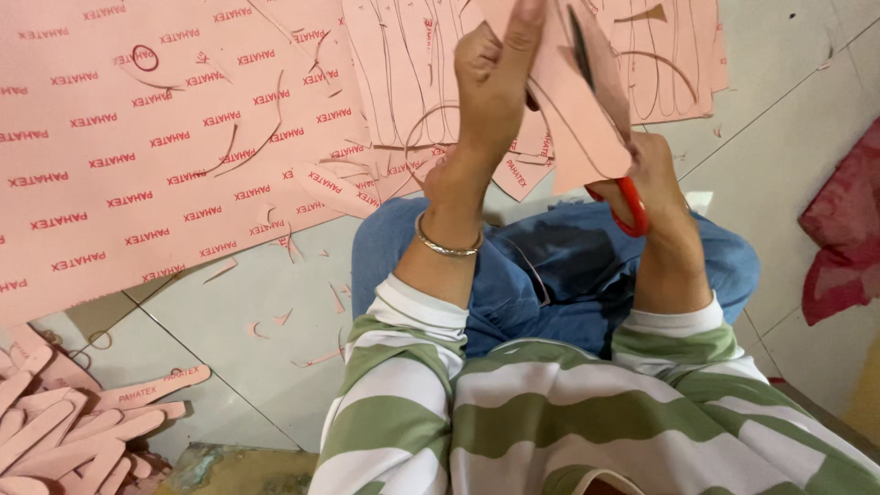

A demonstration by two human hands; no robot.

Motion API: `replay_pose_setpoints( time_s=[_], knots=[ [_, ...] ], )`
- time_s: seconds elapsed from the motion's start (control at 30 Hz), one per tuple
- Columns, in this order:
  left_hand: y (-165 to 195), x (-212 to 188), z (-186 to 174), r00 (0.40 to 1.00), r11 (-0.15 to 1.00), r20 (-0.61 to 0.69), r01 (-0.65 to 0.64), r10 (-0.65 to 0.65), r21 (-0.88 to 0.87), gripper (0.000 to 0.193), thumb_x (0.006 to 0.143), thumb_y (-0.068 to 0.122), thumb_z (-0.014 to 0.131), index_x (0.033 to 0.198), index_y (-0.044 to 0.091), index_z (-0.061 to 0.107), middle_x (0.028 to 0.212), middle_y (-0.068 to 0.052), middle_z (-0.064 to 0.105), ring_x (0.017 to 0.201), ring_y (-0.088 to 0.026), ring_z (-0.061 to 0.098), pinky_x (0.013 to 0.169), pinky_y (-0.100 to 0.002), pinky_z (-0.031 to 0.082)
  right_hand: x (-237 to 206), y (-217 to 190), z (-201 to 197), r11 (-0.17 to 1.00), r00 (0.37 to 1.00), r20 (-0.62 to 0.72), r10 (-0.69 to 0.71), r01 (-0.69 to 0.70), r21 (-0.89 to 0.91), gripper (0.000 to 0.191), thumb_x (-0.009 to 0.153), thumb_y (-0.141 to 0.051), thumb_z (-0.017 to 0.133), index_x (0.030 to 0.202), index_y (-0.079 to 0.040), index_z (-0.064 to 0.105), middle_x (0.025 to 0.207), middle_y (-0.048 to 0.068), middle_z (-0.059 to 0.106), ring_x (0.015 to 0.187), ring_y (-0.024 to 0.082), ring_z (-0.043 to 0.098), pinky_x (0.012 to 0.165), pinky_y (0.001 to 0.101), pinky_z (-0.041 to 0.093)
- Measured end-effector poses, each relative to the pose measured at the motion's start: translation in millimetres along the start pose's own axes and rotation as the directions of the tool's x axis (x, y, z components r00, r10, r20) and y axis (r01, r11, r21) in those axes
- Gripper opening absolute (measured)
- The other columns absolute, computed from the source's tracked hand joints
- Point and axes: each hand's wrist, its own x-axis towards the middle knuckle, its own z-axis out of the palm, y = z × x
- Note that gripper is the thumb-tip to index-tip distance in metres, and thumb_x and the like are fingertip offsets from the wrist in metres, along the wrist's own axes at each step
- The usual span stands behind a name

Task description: The person sits on the floor and uses red-handled scissors to cut pink shoe insoles from a large sheet of material. They cut along pre-drawn outlines, separating individual insoles and placing them in a pile to the left.

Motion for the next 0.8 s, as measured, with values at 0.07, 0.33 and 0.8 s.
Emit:
replay_pose_setpoints(
  time_s=[0.07,0.33,0.8],
  knots=[
    [9,-4,8,0.999,0.999,0.003,-0.035,0.035,0.040,0.045,0.109,0.034,0.058,0.072,0.008,0.054,0.063,0.007,0.050,0.054,-0.002,0.042,0.048,-0.025,0.032,-11,-13,0,0.990,0.997,0.020,0.076,-0.078,0.117,0.018,0.088,-0.014,0.074,0.092,0.003,0.069,0.075,0.005,0.066,0.068,0.010,0.058,0.058,0.0267,0.046],
    [42,-6,13,0.988,0.999,0.148,-0.051,0.053,-0.018,0.048,0.111,0.036,0.050,0.080,0.003,0.063,0.066,0.003,0.059,0.056,-0.003,0.052,0.049,-0.025,0.038,-25,-57,6,0.989,0.995,0.070,0.075,-0.083,0.122,0.040,0.097,-0.036,0.063,0.102,0.002,0.078,0.088,0.011,0.077,0.067,0.012,0.064,0.059,0.0270,0.050],
    [29,-6,8,0.967,0.974,0.213,-0.172,0.138,0.148,0.047,0.113,0.032,0.052,0.078,0.002,0.060,0.061,0.004,0.052,0.052,-0.002,0.047,0.046,-0.025,0.036,-18,-41,21,0.980,0.993,0.008,-0.118,0.115,0.160,0.041,0.096,-0.036,0.061,0.105,0.002,0.071,0.085,0.006,0.070,0.071,0.011,0.061,0.062,0.0259,0.049]
  ],
)
